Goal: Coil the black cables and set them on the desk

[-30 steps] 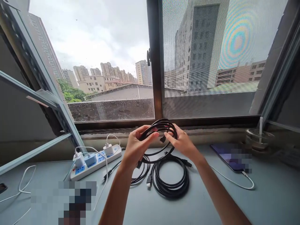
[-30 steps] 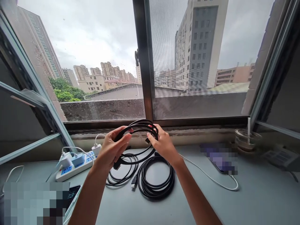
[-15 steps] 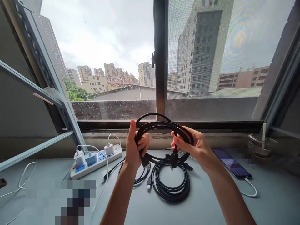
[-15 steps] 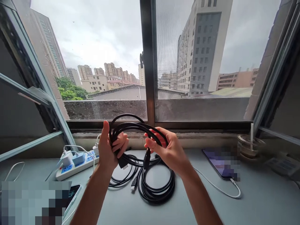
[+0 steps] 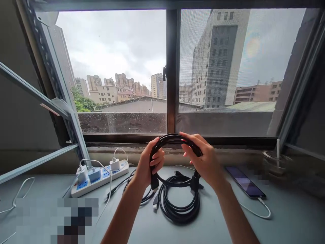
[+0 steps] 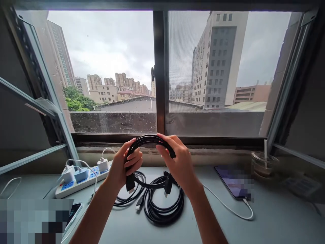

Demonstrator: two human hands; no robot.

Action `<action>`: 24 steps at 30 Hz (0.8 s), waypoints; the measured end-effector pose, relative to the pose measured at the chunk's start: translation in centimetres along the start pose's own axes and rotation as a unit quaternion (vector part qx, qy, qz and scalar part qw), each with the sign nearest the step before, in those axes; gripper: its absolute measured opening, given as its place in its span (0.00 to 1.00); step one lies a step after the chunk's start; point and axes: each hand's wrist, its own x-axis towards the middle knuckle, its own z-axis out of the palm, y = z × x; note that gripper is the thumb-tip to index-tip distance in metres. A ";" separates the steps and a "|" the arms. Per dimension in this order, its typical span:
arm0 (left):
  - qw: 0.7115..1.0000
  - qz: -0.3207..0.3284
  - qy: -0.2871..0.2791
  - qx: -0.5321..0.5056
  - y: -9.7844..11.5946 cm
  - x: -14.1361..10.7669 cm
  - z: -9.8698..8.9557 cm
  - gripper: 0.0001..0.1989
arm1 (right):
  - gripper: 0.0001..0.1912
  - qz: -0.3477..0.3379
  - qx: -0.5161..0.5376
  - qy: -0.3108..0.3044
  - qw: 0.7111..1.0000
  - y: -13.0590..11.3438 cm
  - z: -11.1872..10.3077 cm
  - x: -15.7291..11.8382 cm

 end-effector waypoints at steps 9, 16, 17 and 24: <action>0.947 -0.001 0.086 0.308 -3.9 3.2 -1.1 0.19 | 0.18 0.135 -0.167 -0.096 0.972 6.2 1.4 1.1; 0.687 -0.134 0.046 0.712 -9.8 5.7 -4.5 0.20 | 0.23 0.248 -0.152 -0.360 0.886 13.8 3.1 -0.8; 0.676 -0.161 0.026 0.719 -10.5 5.7 -4.8 0.20 | 0.26 0.261 -0.157 -0.389 0.870 14.3 3.3 -1.1; 0.593 -0.281 -0.023 0.755 -12.4 4.6 -4.6 0.27 | 0.25 0.303 -0.241 -0.466 0.795 14.4 3.3 -1.2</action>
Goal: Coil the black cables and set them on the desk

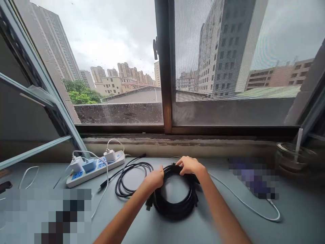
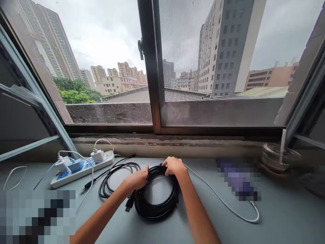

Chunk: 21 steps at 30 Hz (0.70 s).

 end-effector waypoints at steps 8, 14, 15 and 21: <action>0.999 -0.004 0.052 0.008 2.2 -1.7 -0.3 0.19 | 0.23 -0.011 -0.051 0.032 0.998 0.6 1.4 0.2; 0.998 0.014 0.062 0.002 1.2 -3.6 -2.8 0.18 | 0.24 -0.105 -0.025 0.073 0.992 1.0 3.7 1.2; 0.998 0.021 0.054 -0.003 0.9 -4.1 -3.2 0.18 | 0.21 -0.108 -0.020 0.079 0.991 1.2 4.1 1.4; 0.994 0.103 0.020 -0.022 1.6 -7.4 -3.7 0.20 | 0.19 -0.075 -0.011 0.154 0.985 2.4 5.6 2.4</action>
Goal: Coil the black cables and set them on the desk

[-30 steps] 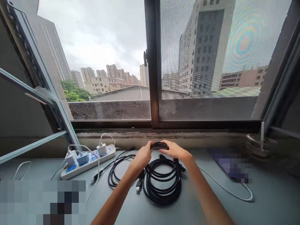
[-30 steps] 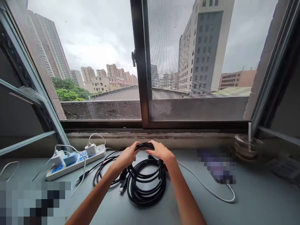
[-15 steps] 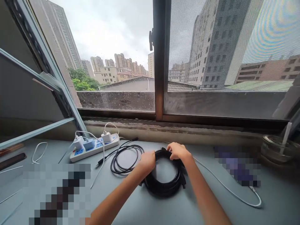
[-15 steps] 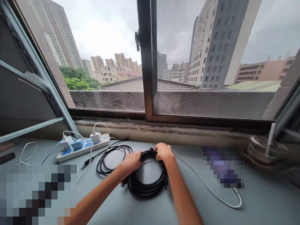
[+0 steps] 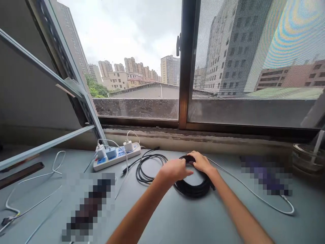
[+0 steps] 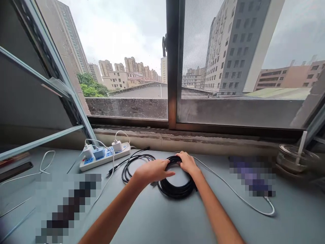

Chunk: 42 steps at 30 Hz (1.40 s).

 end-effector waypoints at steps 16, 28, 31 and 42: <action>0.977 0.207 -0.038 0.026 3.8 -4.1 1.9 0.23 | 0.25 0.039 -0.002 0.022 0.999 1.0 0.9 1.0; 0.986 0.159 -0.054 -0.016 2.2 -4.0 -0.1 0.26 | 0.20 0.005 0.105 0.124 0.987 -1.1 -9.8 -3.2; 0.988 0.148 -0.020 -0.048 1.6 -4.0 -0.6 0.23 | 0.18 0.001 0.107 0.182 0.977 -2.0 -12.6 -5.1; 0.965 -0.125 0.049 -0.225 -10.0 2.5 -3.1 0.24 | 0.11 -0.060 0.099 0.369 0.922 -6.0 -16.2 -11.0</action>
